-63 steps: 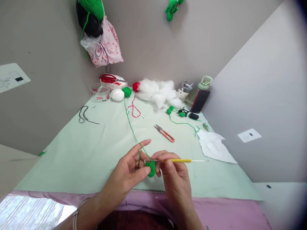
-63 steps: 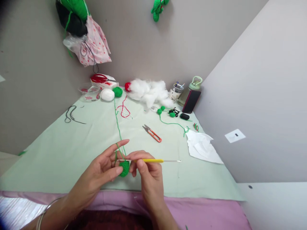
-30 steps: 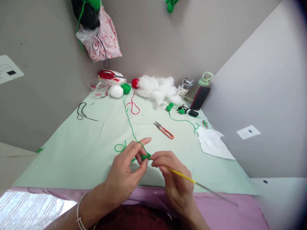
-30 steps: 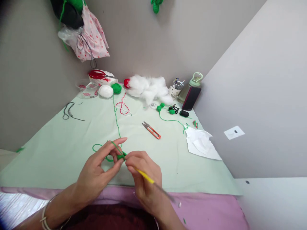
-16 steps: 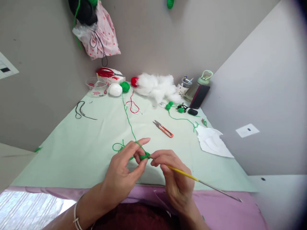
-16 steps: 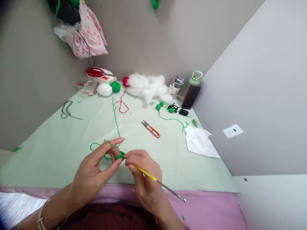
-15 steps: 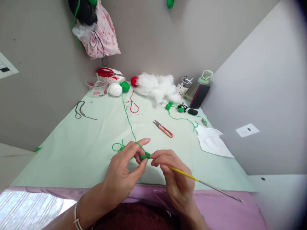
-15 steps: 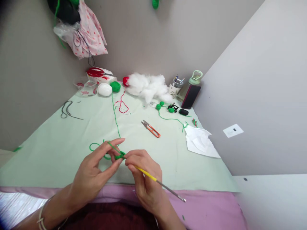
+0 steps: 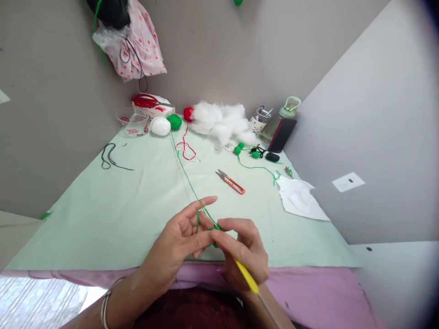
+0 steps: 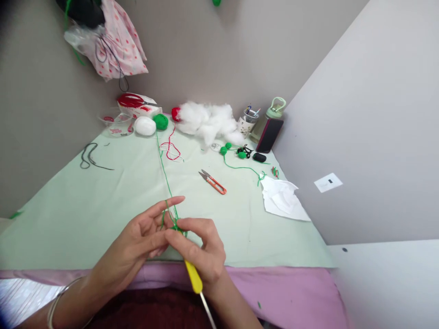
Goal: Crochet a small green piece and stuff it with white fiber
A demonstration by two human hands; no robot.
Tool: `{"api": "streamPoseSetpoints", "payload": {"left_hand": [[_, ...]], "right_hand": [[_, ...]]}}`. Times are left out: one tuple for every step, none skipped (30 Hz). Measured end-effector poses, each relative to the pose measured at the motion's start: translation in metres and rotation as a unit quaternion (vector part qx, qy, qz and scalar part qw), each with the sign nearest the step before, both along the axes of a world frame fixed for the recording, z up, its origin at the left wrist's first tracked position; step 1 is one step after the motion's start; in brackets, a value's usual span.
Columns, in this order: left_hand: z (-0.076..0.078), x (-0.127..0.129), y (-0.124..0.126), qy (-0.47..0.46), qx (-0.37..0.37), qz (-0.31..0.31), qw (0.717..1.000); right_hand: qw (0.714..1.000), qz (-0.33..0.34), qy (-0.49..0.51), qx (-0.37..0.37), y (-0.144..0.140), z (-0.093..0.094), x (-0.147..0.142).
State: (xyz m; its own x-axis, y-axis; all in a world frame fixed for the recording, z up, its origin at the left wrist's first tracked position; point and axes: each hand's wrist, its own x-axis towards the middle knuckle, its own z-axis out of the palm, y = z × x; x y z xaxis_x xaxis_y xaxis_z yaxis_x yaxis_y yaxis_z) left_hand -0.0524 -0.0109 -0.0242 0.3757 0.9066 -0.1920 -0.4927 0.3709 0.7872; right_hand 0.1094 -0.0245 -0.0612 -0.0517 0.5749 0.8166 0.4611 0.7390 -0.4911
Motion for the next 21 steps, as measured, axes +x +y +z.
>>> {"api": "streamPoseSetpoints", "payload": {"left_hand": [[0.000, 0.000, 0.001, -0.025, -0.016, -0.017, 0.999], [0.000, 0.000, 0.002, -0.038, -0.025, -0.027, 0.999], [0.000, 0.000, 0.002, -0.042, -0.030, -0.033, 0.998], [0.001, 0.000, 0.003, -0.040, -0.031, -0.033, 0.998], [0.001, -0.001, 0.003, -0.033, -0.030, -0.024, 0.999], [0.001, -0.002, 0.004, -0.025, -0.025, -0.010, 0.999], [0.001, -0.004, 0.004, -0.015, -0.017, 0.005, 1.000], [0.002, -0.005, 0.005, -0.006, -0.008, 0.019, 1.000], [0.002, -0.007, 0.006, 0.003, 0.003, 0.028, 1.000], [0.001, -0.009, 0.006, 0.009, 0.013, 0.030, 0.999], [0.001, -0.011, 0.006, 0.014, 0.020, 0.028, 0.999], [0.000, -0.011, 0.006, 0.018, 0.025, 0.022, 0.999], [-0.001, -0.012, 0.006, 0.021, 0.029, 0.018, 0.999], [-0.002, -0.011, 0.005, 0.026, 0.034, 0.012, 0.999], [-0.003, -0.010, 0.005, 0.031, 0.041, 0.008, 0.999], [-0.005, -0.009, 0.004, 0.037, 0.049, 0.004, 0.998], [-0.006, -0.007, 0.004, 0.043, 0.060, 0.002, 0.997], [-0.007, -0.006, 0.003, 0.047, 0.069, 0.003, 0.996], [-0.008, -0.004, 0.003, 0.050, 0.075, 0.003, 0.996], [-0.009, -0.003, 0.003, 0.049, 0.075, 0.005, 0.996], [-0.009, -0.003, 0.003, 0.046, 0.070, 0.005, 0.996]], "right_hand": [[0.999, 0.018, 0.027, -0.016, 0.000, 0.002, 0.000], [0.998, 0.035, 0.049, -0.036, 0.000, 0.005, 0.000], [0.995, 0.050, 0.063, -0.057, 0.000, 0.009, 0.001], [0.993, 0.063, 0.070, -0.076, -0.001, 0.012, 0.003], [0.990, 0.073, 0.074, -0.089, -0.001, 0.016, 0.005], [0.988, 0.081, 0.079, -0.101, -0.003, 0.019, 0.007], [0.986, 0.088, 0.086, -0.114, -0.004, 0.022, 0.009], [0.982, 0.093, 0.101, -0.128, -0.005, 0.024, 0.011], [0.977, 0.099, 0.123, -0.144, -0.006, 0.026, 0.012], [0.969, 0.105, 0.153, -0.161, -0.006, 0.028, 0.013], [0.960, 0.113, 0.184, -0.176, -0.006, 0.030, 0.013], [0.950, 0.123, 0.214, -0.190, -0.006, 0.031, 0.013], [0.940, 0.137, 0.238, -0.201, -0.005, 0.032, 0.012], [0.932, 0.150, 0.253, -0.213, -0.005, 0.032, 0.011], [0.927, 0.158, 0.258, -0.221, -0.004, 0.032, 0.010], [0.927, 0.158, 0.255, -0.227, -0.003, 0.032, 0.009], [0.929, 0.153, 0.245, -0.231, -0.002, 0.031, 0.007], [0.933, 0.146, 0.234, -0.233, -0.002, 0.030, 0.006], [0.936, 0.139, 0.224, -0.233, -0.002, 0.029, 0.005], [0.938, 0.136, 0.218, -0.232, -0.001, 0.028, 0.004], [0.938, 0.139, 0.217, -0.233, -0.001, 0.027, 0.004]]}}
